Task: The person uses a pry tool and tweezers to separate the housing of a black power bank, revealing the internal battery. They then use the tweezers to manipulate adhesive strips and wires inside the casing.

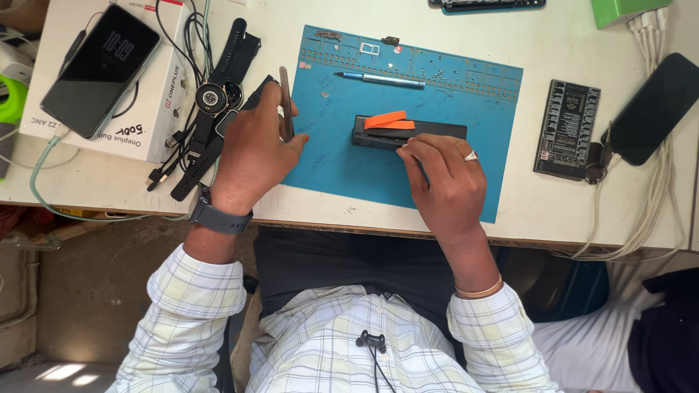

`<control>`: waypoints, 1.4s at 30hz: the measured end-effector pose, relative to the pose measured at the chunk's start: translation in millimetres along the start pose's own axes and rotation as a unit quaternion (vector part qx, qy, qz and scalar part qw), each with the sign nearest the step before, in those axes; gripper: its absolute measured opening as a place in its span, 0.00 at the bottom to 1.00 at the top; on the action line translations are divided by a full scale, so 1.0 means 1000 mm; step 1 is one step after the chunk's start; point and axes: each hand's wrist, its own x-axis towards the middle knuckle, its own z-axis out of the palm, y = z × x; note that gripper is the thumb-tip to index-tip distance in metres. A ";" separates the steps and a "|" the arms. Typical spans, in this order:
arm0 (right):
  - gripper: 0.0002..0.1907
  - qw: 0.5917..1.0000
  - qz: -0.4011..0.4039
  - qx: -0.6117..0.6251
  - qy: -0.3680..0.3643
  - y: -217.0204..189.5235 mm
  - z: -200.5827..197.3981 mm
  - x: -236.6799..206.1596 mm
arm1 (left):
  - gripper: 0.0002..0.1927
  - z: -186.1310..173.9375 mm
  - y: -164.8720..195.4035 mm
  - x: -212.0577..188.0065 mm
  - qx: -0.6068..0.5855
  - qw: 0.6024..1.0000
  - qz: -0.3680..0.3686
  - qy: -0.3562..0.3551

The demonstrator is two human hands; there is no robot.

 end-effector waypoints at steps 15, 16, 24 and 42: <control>0.45 0.948 0.209 0.202 -0.130 0.040 -0.031 -0.020 | 0.12 -0.013 -0.010 0.006 0.260 0.965 0.001 -0.043; 0.44 0.940 0.221 0.218 -0.142 0.042 -0.028 -0.018 | 0.11 -0.014 -0.008 0.007 0.266 0.962 -0.015 -0.054; 0.37 0.904 0.273 0.276 -0.178 0.053 -0.013 -0.013 | 0.26 0.010 0.033 0.001 0.193 0.946 0.255 0.051; 0.42 0.851 0.218 0.450 -0.162 0.036 -0.096 0.027 | 0.44 0.058 0.080 0.018 -0.182 0.932 0.307 -0.057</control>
